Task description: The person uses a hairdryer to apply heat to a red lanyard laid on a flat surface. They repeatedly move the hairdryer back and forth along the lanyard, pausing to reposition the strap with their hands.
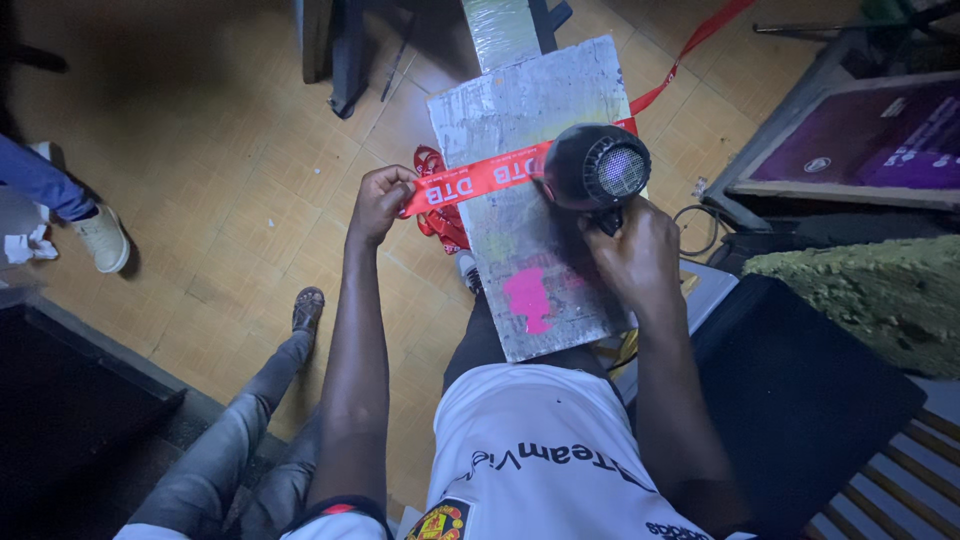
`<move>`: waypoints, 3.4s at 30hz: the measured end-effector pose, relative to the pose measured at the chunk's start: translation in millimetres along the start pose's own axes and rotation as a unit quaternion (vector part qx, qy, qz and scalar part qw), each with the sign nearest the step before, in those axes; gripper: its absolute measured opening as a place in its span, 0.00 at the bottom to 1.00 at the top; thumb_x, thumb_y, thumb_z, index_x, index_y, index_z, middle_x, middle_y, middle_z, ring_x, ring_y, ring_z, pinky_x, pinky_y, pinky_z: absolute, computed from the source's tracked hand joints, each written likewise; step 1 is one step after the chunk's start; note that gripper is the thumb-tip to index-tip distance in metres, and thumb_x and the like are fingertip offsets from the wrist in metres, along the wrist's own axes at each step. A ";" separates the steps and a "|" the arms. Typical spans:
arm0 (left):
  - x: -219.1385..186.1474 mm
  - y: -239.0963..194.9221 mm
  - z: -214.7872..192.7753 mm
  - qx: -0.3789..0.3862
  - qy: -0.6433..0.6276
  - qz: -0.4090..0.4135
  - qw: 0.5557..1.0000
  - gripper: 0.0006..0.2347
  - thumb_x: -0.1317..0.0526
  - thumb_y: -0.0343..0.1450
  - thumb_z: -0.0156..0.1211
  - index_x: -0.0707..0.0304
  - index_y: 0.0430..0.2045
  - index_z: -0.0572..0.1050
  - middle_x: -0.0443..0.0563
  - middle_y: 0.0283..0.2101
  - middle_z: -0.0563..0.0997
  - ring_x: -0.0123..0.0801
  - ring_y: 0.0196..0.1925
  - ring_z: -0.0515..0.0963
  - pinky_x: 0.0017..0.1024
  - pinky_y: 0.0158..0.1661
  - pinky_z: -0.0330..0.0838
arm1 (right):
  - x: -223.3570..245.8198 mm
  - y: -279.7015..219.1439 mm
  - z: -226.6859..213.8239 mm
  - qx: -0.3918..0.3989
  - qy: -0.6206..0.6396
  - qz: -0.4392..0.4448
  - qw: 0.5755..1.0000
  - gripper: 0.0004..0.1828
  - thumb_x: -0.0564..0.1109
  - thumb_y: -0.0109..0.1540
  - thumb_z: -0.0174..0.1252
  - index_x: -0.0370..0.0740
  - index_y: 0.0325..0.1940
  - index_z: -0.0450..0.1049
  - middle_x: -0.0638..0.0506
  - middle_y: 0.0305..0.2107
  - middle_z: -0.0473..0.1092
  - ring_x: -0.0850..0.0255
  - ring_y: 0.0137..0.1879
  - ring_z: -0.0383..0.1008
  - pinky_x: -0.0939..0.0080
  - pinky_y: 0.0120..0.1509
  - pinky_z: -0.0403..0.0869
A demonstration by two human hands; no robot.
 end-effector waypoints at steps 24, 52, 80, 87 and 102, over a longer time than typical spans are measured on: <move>-53.7 -22.6 34.4 0.022 0.003 0.026 0.999 0.10 0.67 0.64 0.56 0.68 0.36 0.78 0.43 0.22 0.74 0.14 0.21 0.68 0.13 0.24 0.62 | 88.5 -10.9 59.6 0.104 0.030 -0.060 0.992 0.13 0.48 0.54 0.61 0.35 0.34 0.75 0.30 0.28 0.72 0.25 0.44 0.74 0.33 0.43 0.69; -41.9 -10.7 33.8 -0.008 -0.063 0.034 0.997 0.18 0.53 0.73 0.50 0.69 0.46 0.79 0.53 0.40 0.74 0.33 0.38 0.81 0.26 0.36 0.81 | 98.4 -12.3 47.9 0.085 0.035 -0.067 0.994 0.11 0.44 0.56 0.56 0.31 0.33 0.74 0.27 0.28 0.71 0.23 0.44 0.73 0.30 0.45 0.68; -55.9 -21.8 38.2 0.016 -0.017 -0.005 1.000 0.15 0.60 0.67 0.51 0.63 0.40 0.83 0.50 0.34 0.75 0.30 0.37 0.77 0.26 0.43 0.75 | 16.1 -2.0 9.0 0.014 -0.053 0.028 0.998 0.18 0.52 0.58 0.66 0.32 0.38 0.75 0.30 0.28 0.73 0.27 0.45 0.76 0.29 0.46 0.71; -53.5 -21.5 47.8 0.022 -0.007 -0.019 1.000 0.10 0.64 0.69 0.58 0.65 0.40 0.81 0.46 0.30 0.78 0.23 0.34 0.76 0.21 0.42 0.70 | 48.7 -3.0 18.4 0.015 0.037 -0.021 0.999 0.17 0.46 0.54 0.64 0.29 0.36 0.73 0.25 0.30 0.72 0.21 0.46 0.72 0.20 0.45 0.65; -38.8 -24.5 45.7 0.007 0.066 -0.059 0.996 0.07 0.67 0.68 0.61 0.64 0.37 0.81 0.41 0.24 0.77 0.17 0.26 0.73 0.16 0.33 0.65 | 9.4 -7.9 5.6 0.028 0.052 0.021 0.998 0.18 0.50 0.52 0.68 0.34 0.37 0.76 0.32 0.31 0.74 0.29 0.46 0.76 0.30 0.46 0.70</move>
Point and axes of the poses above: each hand's wrist, its own y-axis towards the middle knuckle, its own z-axis out of the palm, x = y × z, the point moved 4 cm from there along y, towards the middle knuckle
